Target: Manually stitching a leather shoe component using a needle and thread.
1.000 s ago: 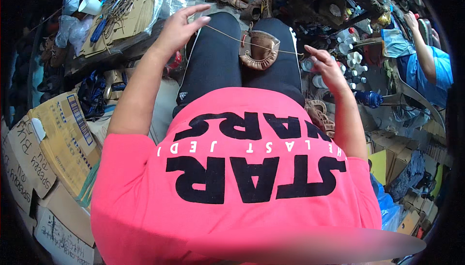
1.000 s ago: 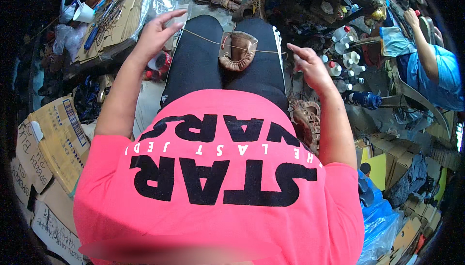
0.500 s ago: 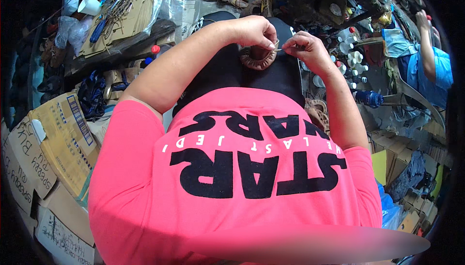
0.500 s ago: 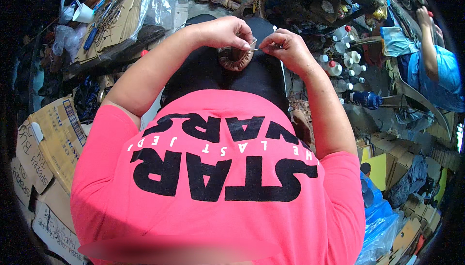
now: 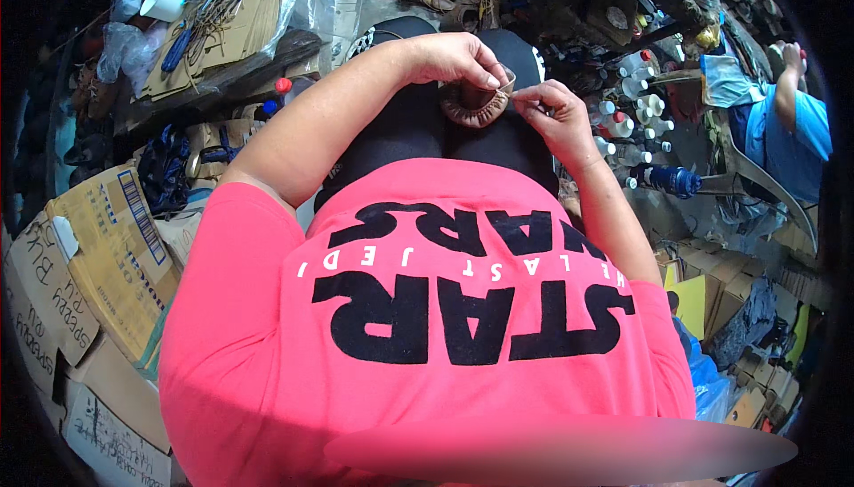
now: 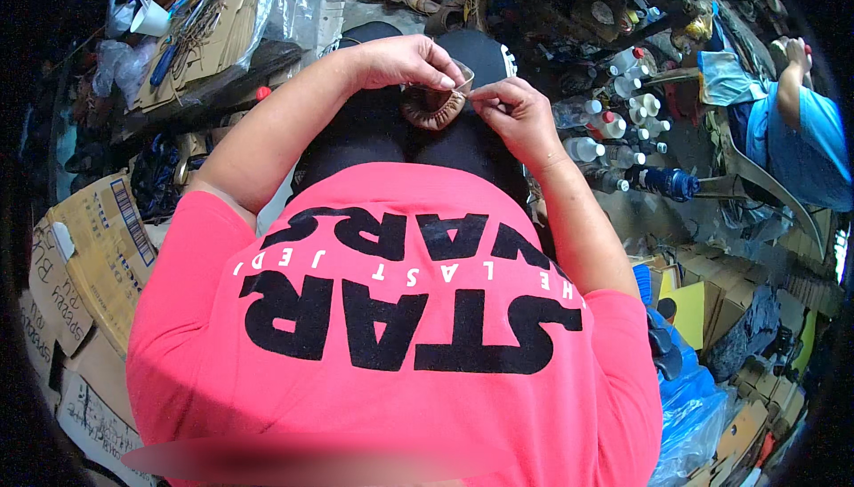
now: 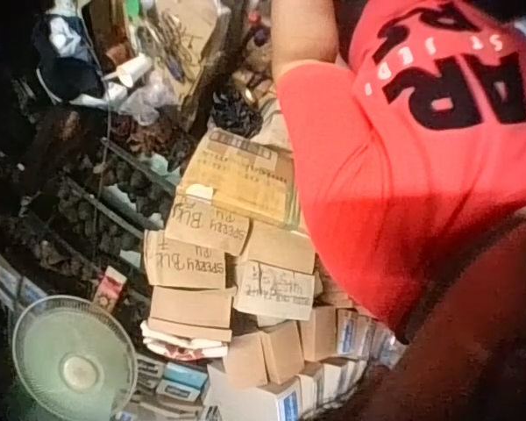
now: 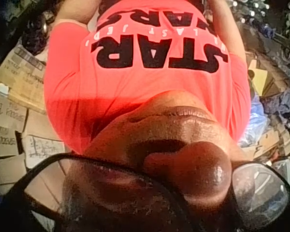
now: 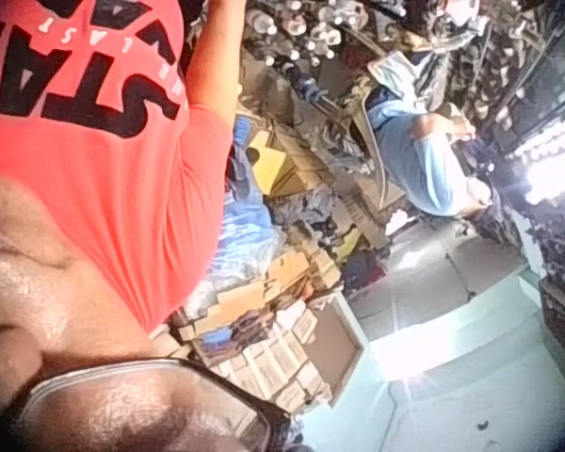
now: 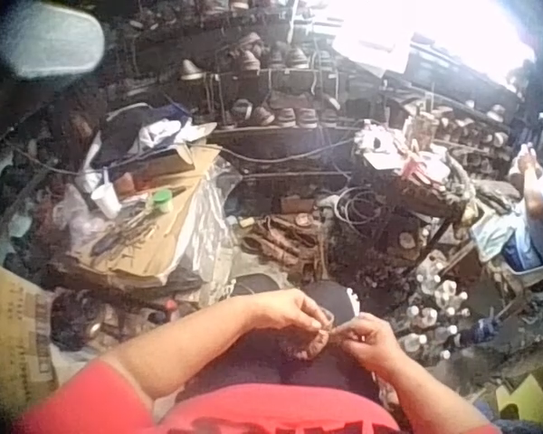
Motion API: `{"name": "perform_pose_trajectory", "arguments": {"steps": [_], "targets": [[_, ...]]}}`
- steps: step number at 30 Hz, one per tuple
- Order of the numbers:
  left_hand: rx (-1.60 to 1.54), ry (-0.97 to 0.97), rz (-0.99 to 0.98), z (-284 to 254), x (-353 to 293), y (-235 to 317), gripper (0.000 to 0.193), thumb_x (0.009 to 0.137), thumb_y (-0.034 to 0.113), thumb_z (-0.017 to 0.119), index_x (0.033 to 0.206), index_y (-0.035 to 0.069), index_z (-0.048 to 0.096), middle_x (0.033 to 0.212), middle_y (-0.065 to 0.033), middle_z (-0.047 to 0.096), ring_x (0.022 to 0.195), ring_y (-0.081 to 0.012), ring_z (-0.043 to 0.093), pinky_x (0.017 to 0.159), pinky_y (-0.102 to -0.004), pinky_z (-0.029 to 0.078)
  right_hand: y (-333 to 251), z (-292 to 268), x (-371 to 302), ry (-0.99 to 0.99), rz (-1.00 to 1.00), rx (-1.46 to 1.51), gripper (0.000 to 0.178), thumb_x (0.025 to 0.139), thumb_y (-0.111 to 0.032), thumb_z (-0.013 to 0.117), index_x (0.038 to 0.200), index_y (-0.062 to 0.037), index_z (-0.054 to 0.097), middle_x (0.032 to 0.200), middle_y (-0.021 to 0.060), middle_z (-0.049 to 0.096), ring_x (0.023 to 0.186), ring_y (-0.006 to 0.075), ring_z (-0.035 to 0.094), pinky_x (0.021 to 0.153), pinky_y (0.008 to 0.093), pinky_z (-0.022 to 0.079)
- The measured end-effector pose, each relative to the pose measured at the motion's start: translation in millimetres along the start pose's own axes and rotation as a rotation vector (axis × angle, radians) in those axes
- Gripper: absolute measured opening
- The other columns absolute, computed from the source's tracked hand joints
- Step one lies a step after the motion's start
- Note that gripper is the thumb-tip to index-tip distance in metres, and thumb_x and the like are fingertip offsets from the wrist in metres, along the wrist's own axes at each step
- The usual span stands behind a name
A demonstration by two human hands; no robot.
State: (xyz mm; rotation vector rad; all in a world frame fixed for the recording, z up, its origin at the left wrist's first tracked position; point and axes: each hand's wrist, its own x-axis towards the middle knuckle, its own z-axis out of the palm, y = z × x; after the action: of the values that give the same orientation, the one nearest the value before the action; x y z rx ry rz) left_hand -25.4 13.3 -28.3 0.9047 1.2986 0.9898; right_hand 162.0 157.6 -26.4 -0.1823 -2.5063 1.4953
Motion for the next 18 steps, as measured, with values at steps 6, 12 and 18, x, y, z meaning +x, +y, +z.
{"name": "perform_pose_trajectory", "arguments": {"steps": [6, 12, 18], "targets": [[0.062, -0.084, 0.002, 0, 2, 3, 0.032, 0.078, 0.009, 0.066, 0.109, 0.001, 0.065, 0.112, -0.0081, 0.063, 0.102, -0.0146, 0.057, 0.093, -0.0266, 0.041, -28, -6, 1, -0.043, -0.025, -0.276, 0.017, 0.075, -0.002, 0.064, 0.089, -0.01, 0.069, 0.077, 0.0089, 0.057, 0.069, 0.0218, 0.06, 0.063, 0.0284, 0.048], [0.271, -0.168, 0.079, -2, 3, 5, 0.034, 0.079, 0.004, 0.061, 0.112, 0.0, 0.062, 0.1, -0.0041, 0.066, 0.092, -0.0103, 0.058, 0.087, -0.0245, 0.044, -46, -16, 27, -0.342, -0.123, -0.71, 0.015, 0.074, -0.007, 0.06, 0.085, -0.0098, 0.069, 0.082, 0.0127, 0.058, 0.078, 0.0324, 0.059, 0.069, 0.0404, 0.048], [0.271, -0.075, 0.1, -7, 7, 8, 0.032, 0.075, 0.0, 0.062, 0.107, 0.001, 0.064, 0.092, -0.0018, 0.066, 0.084, -0.0097, 0.059, 0.08, -0.0264, 0.047, -31, -12, 41, -0.409, -0.056, -0.422, 0.01, 0.075, -0.005, 0.065, 0.084, -0.0028, 0.067, 0.076, 0.011, 0.062, 0.071, 0.0225, 0.061, 0.068, 0.0321, 0.048]]}}
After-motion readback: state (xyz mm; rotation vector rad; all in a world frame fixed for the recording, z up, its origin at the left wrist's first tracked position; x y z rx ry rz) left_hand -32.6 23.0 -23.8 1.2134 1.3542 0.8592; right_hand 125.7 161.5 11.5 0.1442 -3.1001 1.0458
